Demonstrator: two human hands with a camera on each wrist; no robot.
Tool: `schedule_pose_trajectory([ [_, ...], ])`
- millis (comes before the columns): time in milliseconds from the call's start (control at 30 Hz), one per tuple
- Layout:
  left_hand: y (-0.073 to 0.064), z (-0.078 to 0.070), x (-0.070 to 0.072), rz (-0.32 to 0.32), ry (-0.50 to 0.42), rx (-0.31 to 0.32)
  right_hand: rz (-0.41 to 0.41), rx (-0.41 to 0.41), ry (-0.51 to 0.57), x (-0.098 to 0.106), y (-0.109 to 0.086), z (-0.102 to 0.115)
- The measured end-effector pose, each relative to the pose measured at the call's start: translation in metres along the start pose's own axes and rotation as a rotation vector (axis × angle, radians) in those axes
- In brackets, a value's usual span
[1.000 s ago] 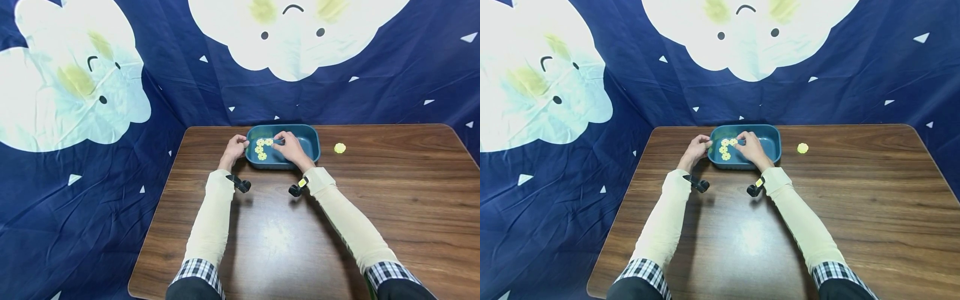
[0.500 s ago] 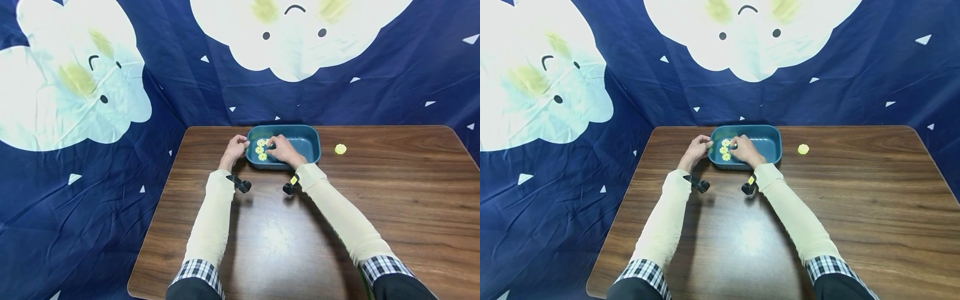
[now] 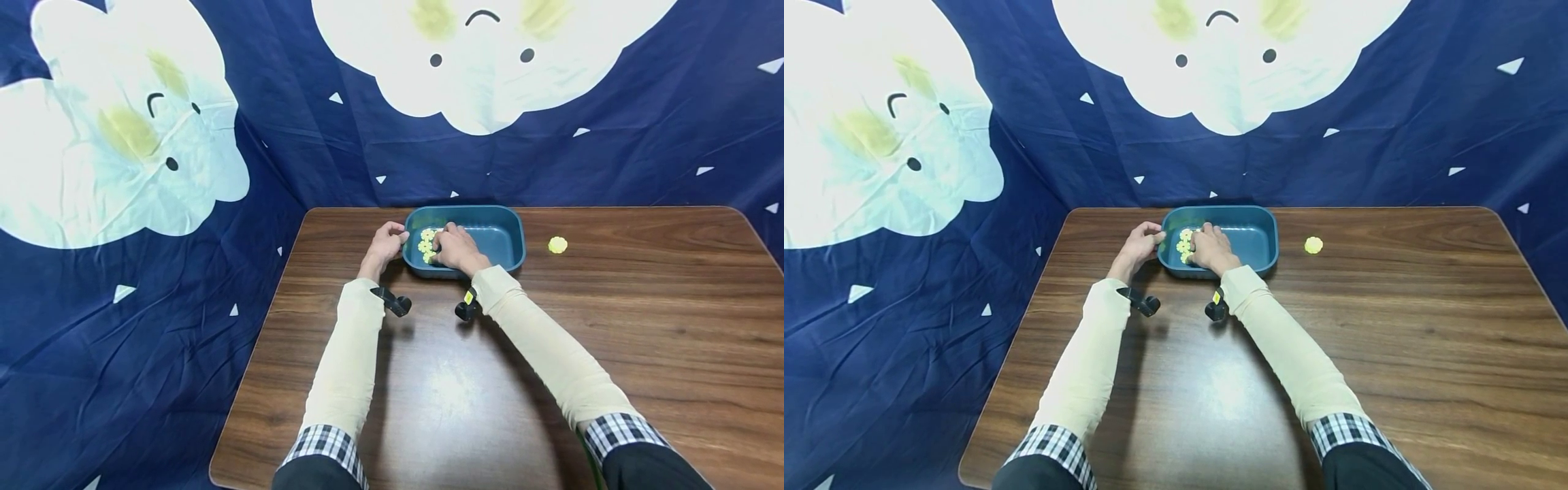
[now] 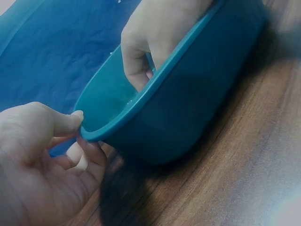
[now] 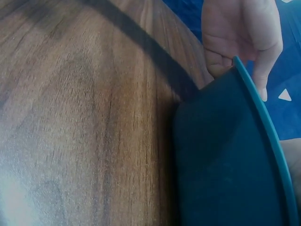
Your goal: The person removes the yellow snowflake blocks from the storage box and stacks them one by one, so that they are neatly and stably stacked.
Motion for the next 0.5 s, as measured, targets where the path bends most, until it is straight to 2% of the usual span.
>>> schedule_pose_trajectory([
  [233, -0.0013, -0.0018, -0.0005, -0.005, 0.011, 0.000, 0.021, 0.000, -0.036, -0.0026, 0.0009, 0.0006],
  [500, -0.0024, -0.0016, 0.0006, -0.003, 0.006, 0.016, -0.004, 0.021, -0.002, 0.0007, 0.0008, 0.0011],
])
Point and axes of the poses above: each hand's wrist, its own y-axis towards the middle knuckle, its own x-axis out of the back of the hand, z = x × y, the point moved 7 cm from there along y, towards the middle knuckle, and after that the axes turned 8 degrees about y, right-handed, at the moved point
